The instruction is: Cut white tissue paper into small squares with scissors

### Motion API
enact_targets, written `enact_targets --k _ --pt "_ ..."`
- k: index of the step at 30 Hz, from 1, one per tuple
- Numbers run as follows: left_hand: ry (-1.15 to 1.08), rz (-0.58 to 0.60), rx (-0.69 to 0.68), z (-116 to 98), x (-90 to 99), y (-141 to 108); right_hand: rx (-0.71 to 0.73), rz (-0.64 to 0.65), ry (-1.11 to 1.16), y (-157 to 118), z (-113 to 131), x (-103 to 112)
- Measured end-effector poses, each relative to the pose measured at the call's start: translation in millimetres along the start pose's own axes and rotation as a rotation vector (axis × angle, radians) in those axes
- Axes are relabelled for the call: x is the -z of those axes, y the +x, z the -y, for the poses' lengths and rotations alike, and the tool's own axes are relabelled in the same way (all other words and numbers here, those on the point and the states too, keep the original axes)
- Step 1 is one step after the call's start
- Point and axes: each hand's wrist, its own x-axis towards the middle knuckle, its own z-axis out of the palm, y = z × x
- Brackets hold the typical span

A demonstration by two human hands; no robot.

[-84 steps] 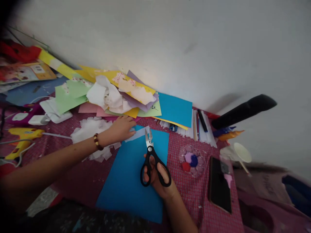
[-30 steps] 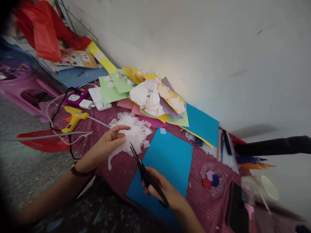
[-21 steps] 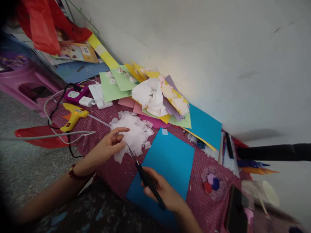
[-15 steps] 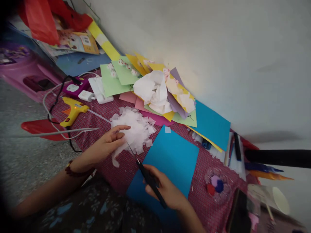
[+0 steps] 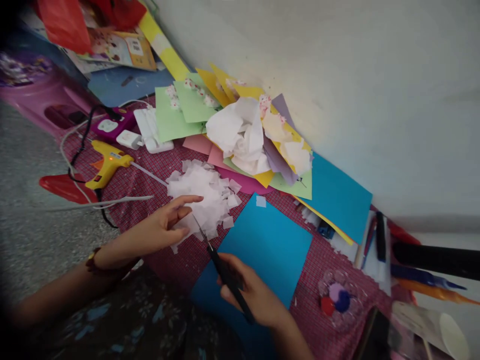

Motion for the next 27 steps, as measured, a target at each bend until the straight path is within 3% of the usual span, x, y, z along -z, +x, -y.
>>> enact_targets --k 11,27 --pt "0.084 0.033 0.02 0 1.1 10 -0.062 -0.114 -0.225 -1 25 -1" --pt "0.135 0.035 0.022 -4 -2.3 10 0.007 -0.161 -0.333 1 22 1"
